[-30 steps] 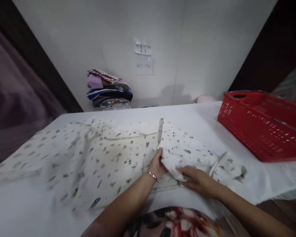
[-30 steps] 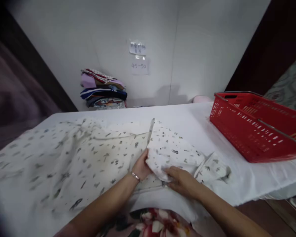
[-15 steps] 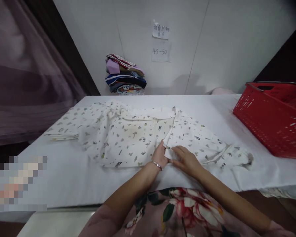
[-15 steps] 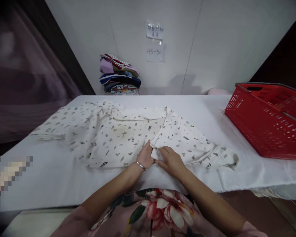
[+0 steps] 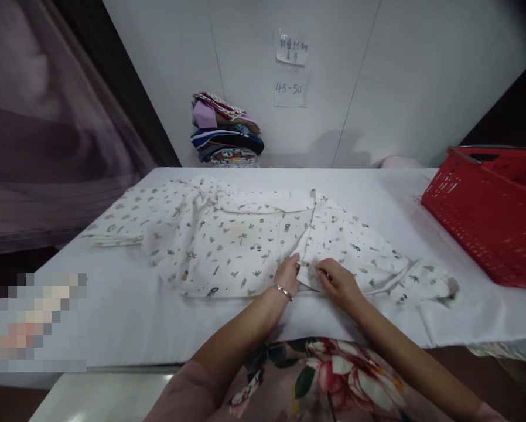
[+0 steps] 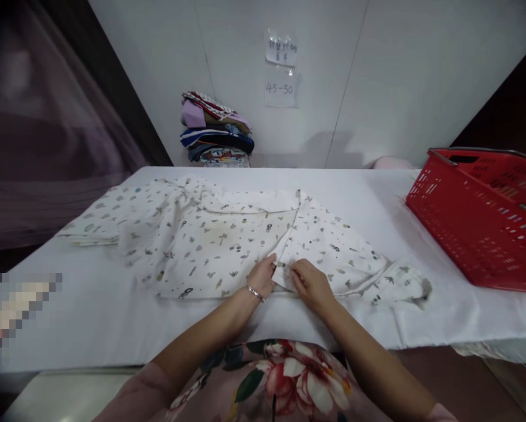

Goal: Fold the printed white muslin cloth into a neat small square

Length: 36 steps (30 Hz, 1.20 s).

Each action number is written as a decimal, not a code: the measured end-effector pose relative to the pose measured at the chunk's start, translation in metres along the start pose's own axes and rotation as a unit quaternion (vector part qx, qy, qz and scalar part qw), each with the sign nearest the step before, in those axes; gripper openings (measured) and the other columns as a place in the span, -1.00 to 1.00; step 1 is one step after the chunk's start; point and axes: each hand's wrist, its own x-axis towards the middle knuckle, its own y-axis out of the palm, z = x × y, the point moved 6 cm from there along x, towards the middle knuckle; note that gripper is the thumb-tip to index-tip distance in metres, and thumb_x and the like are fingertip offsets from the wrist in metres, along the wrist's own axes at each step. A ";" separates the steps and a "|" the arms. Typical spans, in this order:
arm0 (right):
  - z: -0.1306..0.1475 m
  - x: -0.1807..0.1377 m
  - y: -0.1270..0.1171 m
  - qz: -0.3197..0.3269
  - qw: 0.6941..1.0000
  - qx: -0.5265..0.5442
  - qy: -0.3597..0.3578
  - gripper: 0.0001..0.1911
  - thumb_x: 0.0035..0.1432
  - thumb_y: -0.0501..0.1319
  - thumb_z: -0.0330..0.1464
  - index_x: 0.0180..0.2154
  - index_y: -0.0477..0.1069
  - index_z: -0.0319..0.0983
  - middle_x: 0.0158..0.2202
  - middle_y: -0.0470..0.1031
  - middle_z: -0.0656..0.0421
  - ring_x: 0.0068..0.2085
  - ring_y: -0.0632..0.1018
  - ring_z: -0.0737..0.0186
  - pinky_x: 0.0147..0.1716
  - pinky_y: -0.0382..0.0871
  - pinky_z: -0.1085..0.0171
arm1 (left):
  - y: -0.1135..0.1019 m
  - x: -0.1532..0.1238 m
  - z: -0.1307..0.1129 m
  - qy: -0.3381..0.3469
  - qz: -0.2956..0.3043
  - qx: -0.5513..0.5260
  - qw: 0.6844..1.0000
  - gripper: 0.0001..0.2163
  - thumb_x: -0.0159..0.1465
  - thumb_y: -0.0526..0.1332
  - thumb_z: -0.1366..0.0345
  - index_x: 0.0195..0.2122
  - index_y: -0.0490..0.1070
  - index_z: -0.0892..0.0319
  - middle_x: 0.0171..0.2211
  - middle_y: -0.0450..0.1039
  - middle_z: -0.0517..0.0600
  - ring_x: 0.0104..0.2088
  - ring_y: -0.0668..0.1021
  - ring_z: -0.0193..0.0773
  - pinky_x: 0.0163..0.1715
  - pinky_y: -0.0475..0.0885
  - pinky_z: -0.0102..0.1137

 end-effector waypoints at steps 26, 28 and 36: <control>0.025 0.008 -0.043 -0.113 0.993 -0.008 -0.022 -0.77 0.20 0.04 -0.39 -0.13 0.39 -0.18 -0.18 0.43 0.07 -0.14 0.44 0.16 -0.17 0.36 0.21 | 0.008 -0.059 -0.023 0.308 0.057 0.370 0.874 -0.91 0.12 0.24 0.28 -0.41 0.46 0.17 -0.54 0.37 -0.11 -0.50 0.36 -0.37 -0.46 0.25 -0.50; 0.029 0.006 -0.026 -0.066 0.997 -0.019 -0.041 -0.72 0.21 0.01 -0.42 -0.09 0.39 -0.18 -0.19 0.43 0.05 -0.14 0.45 0.16 -0.19 0.38 0.22 | 0.007 -0.063 -0.023 0.308 0.049 0.346 0.885 -0.88 0.10 0.25 0.31 -0.33 0.43 0.16 -0.48 0.41 -0.11 -0.48 0.39 -0.37 -0.45 0.28 -0.50; 0.031 0.000 -0.025 -0.099 0.993 -0.037 -0.061 -0.74 0.24 0.01 -0.42 -0.08 0.36 -0.23 -0.34 0.44 0.09 -0.30 0.46 0.24 -0.35 0.39 0.29 | 0.009 -0.069 -0.018 0.247 0.076 0.332 0.907 -0.84 0.12 0.21 0.20 -0.44 0.35 0.20 -0.61 0.39 -0.12 -0.56 0.46 -0.36 -0.51 0.39 -0.47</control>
